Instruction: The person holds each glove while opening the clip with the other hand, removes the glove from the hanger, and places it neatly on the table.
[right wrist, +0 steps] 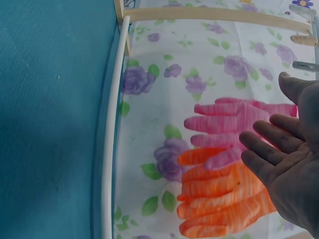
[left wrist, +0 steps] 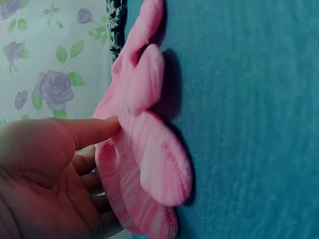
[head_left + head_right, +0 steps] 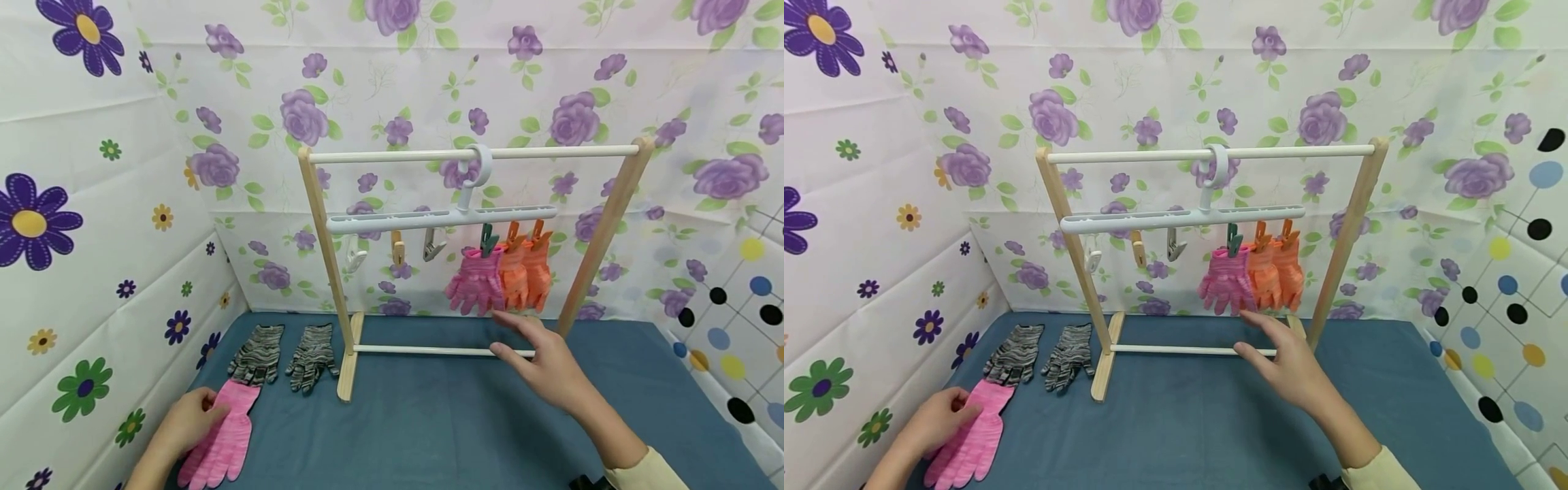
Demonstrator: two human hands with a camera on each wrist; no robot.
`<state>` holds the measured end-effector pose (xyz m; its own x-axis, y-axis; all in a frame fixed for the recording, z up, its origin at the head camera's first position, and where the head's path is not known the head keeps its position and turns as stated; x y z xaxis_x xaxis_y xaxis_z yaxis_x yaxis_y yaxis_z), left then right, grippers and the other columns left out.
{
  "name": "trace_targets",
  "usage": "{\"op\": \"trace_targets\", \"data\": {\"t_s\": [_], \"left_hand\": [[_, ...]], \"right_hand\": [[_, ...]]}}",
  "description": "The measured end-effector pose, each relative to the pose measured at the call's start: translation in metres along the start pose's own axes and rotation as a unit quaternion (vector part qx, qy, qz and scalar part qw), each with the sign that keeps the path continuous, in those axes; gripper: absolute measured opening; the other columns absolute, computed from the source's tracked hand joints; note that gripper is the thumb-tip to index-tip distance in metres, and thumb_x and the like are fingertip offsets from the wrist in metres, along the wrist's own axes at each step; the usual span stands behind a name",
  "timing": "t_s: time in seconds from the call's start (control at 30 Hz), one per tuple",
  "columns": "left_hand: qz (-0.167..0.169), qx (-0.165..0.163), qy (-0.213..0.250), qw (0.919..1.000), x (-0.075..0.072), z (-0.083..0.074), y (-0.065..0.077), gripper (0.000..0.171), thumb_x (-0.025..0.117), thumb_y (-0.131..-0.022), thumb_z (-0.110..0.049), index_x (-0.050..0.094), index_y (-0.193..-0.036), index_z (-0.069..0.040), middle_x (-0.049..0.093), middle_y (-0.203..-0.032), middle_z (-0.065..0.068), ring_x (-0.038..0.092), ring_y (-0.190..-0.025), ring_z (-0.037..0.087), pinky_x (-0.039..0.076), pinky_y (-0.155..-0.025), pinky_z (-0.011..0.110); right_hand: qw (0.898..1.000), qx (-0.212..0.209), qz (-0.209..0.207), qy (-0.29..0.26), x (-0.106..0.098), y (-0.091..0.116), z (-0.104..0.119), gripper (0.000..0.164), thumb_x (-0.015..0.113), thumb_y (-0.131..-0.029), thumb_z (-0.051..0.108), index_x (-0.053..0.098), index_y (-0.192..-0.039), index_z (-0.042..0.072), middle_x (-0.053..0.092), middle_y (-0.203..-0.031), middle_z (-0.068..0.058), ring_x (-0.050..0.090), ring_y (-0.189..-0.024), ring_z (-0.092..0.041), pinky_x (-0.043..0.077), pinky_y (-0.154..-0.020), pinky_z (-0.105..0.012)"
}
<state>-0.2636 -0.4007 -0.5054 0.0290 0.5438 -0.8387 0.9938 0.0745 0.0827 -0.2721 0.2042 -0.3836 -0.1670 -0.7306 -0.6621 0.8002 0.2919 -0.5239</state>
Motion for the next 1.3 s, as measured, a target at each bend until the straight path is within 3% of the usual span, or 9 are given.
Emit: {"op": "trace_targets", "data": {"t_s": [0.3,0.47,0.67,1.0,1.13,1.23,1.3], "left_hand": [[-0.018,-0.021,-0.042,0.9987,-0.003,-0.002,0.000,0.049,0.077,-0.097,-0.026,0.058,-0.120,0.014,0.066,-0.096,0.017,0.065,-0.088,0.033,0.053,-0.076,0.055],[-0.044,-0.032,-0.062,0.9966,-0.010,-0.014,0.000,0.059,0.078,-0.096,-0.024,0.053,-0.130,0.018,0.065,-0.106,0.028,0.065,-0.095,0.041,0.052,-0.079,0.058],[-0.090,0.006,-0.061,0.9940,-0.014,-0.048,0.002,0.058,0.079,-0.095,-0.019,0.053,-0.135,0.015,0.063,-0.109,0.028,0.064,-0.094,0.040,0.052,-0.077,0.057],[-0.126,0.056,-0.022,0.9902,-0.002,-0.113,0.003,0.057,0.079,-0.097,-0.019,0.054,-0.141,0.008,0.063,-0.118,0.027,0.064,-0.093,0.034,0.053,-0.073,0.051],[-0.139,0.080,-0.007,0.9870,0.003,-0.139,0.003,0.054,0.080,-0.098,-0.018,0.056,-0.142,0.003,0.065,-0.119,0.022,0.065,-0.099,0.035,0.054,-0.078,0.053],[-0.144,0.101,0.002,0.9844,0.008,-0.158,0.003,0.051,0.080,-0.098,-0.016,0.058,-0.140,0.002,0.065,-0.118,0.020,0.066,-0.100,0.035,0.054,-0.081,0.053],[-0.146,0.114,0.008,0.9826,0.011,-0.170,0.003,0.050,0.080,-0.098,-0.016,0.058,-0.140,0.002,0.065,-0.118,0.019,0.066,-0.102,0.036,0.054,-0.083,0.054]], "right_hand": [[1.000,-0.006,-0.016,0.023,-0.010,0.012,-0.008,0.059,0.079,-0.099,0.021,0.057,-0.154,0.013,0.063,-0.147,-0.008,0.059,-0.135,-0.034,0.053,-0.097,-0.061],[0.999,-0.004,-0.021,0.034,-0.017,0.017,-0.012,0.059,0.079,-0.100,0.020,0.057,-0.154,0.012,0.061,-0.149,-0.009,0.059,-0.135,-0.035,0.051,-0.098,-0.061],[0.999,0.000,-0.029,0.046,-0.026,0.020,-0.013,0.062,0.079,-0.099,0.020,0.055,-0.156,0.012,0.060,-0.151,-0.010,0.058,-0.136,-0.035,0.050,-0.097,-0.060],[0.998,0.002,-0.037,0.045,-0.039,0.016,-0.009,0.060,0.078,-0.100,0.019,0.054,-0.156,0.013,0.060,-0.150,-0.009,0.059,-0.135,-0.037,0.049,-0.101,-0.055],[0.998,0.000,-0.044,0.048,-0.044,0.013,-0.007,0.061,0.078,-0.100,0.019,0.055,-0.156,0.016,0.061,-0.150,-0.007,0.059,-0.135,-0.034,0.050,-0.107,-0.035],[0.998,-0.007,-0.049,0.047,-0.047,0.011,-0.005,0.061,0.078,-0.100,0.017,0.054,-0.156,0.017,0.061,-0.150,-0.006,0.059,-0.136,-0.032,0.042,-0.107,-0.017],[0.998,-0.011,-0.051,0.045,-0.049,0.009,-0.004,0.062,0.078,-0.100,0.016,0.054,-0.156,0.017,0.061,-0.150,-0.006,0.058,-0.136,-0.033,0.038,-0.107,-0.012]]}}
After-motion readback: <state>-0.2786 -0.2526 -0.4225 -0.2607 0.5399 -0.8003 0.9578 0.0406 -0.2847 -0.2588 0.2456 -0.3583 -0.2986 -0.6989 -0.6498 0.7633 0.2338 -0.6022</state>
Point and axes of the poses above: each hand's wrist, its own y-axis away from the middle knuckle, its own x-axis out of the palm, z = x × y, the point moved 7 cm from there along -y, towards the middle knuckle
